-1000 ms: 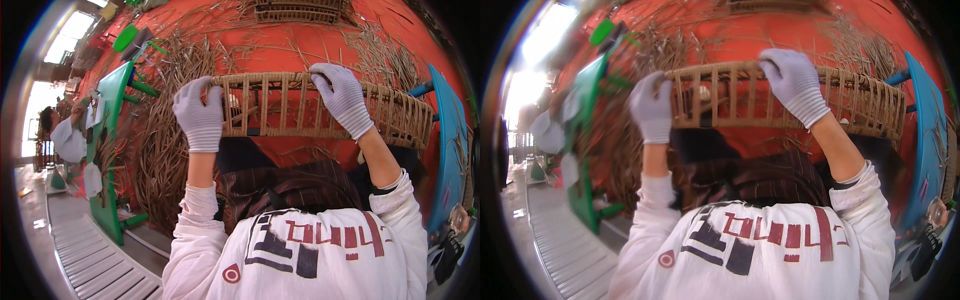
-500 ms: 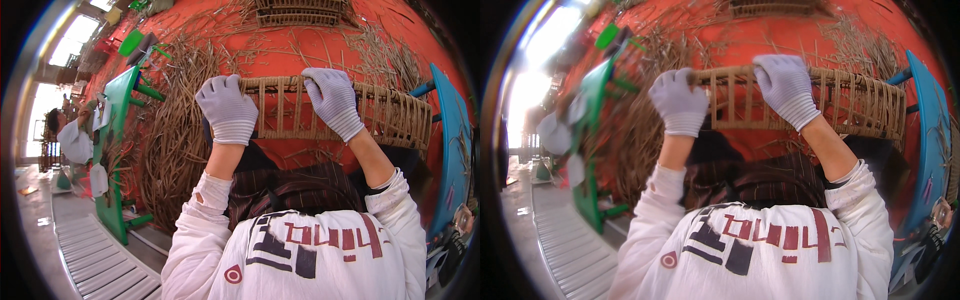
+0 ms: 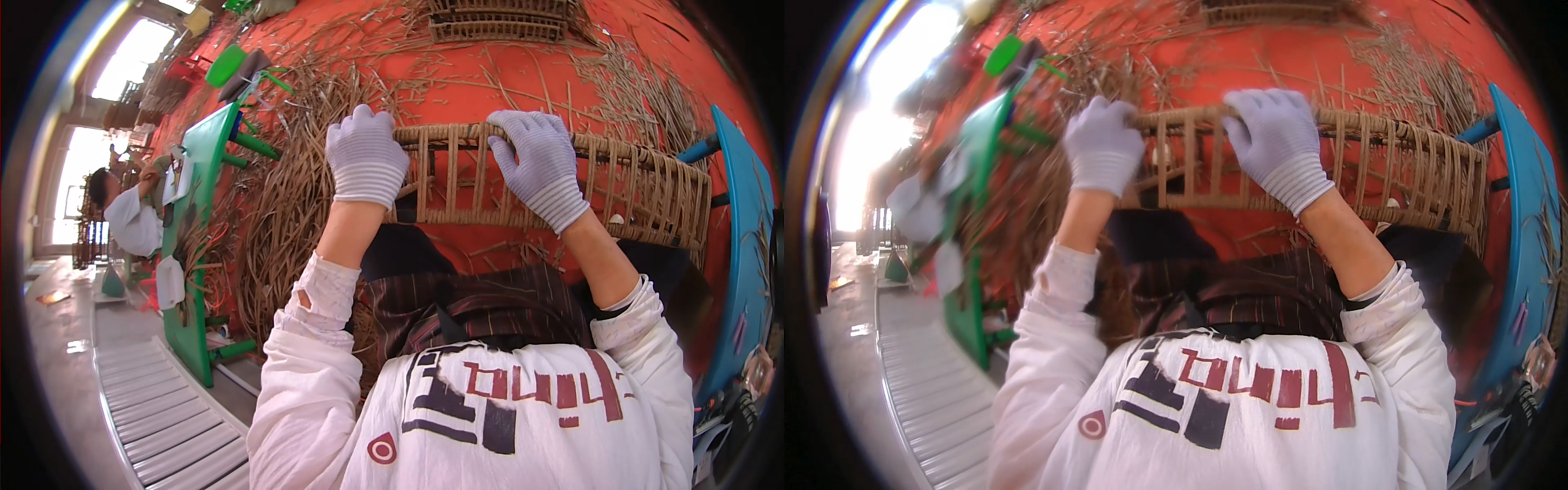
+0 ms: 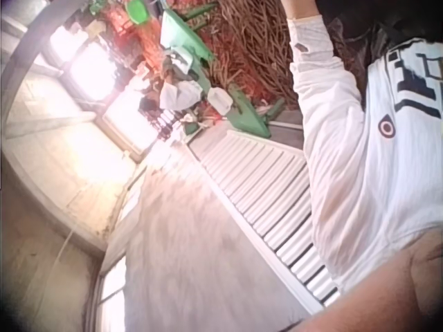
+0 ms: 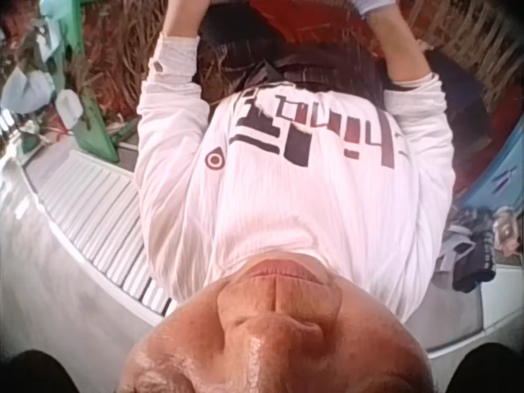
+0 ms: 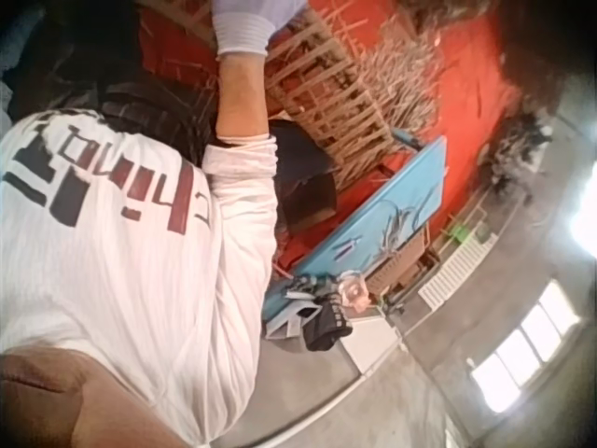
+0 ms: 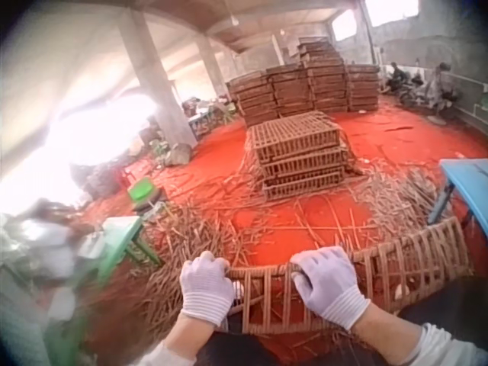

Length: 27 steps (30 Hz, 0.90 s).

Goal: Weaving a basket frame with thin strips and securing the material with a pneumatic nailer.

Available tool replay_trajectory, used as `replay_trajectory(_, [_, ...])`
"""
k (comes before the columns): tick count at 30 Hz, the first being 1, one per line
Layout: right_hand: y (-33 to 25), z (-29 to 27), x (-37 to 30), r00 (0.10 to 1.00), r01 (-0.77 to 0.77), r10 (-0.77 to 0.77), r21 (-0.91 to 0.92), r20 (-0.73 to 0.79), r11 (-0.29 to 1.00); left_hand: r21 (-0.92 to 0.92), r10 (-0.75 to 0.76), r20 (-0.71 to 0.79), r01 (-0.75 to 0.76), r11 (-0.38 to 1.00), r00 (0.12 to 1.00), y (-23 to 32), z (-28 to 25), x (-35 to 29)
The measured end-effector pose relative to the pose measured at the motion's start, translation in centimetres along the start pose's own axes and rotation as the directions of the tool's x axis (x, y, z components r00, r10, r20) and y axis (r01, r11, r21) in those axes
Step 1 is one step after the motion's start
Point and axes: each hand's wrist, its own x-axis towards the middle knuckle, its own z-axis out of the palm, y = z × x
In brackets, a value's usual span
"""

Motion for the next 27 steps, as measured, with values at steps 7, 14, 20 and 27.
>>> replay_trajectory(7, [-0.1, 0.0, -0.2, 1.0, 0.024, -0.023, 0.026, -0.006, 0.999, -0.367, -0.078, -0.175, 0.008, 0.93, 0.981, -1.3, 0.0, -5.1])
replay_trajectory(14, [0.1, 0.2, 0.1, 0.999, 0.019, -0.018, -0.019, 0.032, 1.0, -0.39, 0.004, -0.223, -0.093, 0.916, 0.975, 1.2, -0.5, -10.8])
replay_trajectory(20, [0.1, 0.2, 0.1, 0.999, 0.032, -0.032, -0.038, 0.006, 0.999, -0.519, -0.145, -0.29, -0.028, 0.854, 0.946, -0.4, -0.8, -9.6])
replay_trajectory(27, [-0.2, 0.2, 0.2, 0.999, 0.042, -0.042, -0.022, 0.002, 0.999, -0.48, -0.132, -0.234, 0.004, 0.877, 0.963, 2.8, 0.1, -7.4])
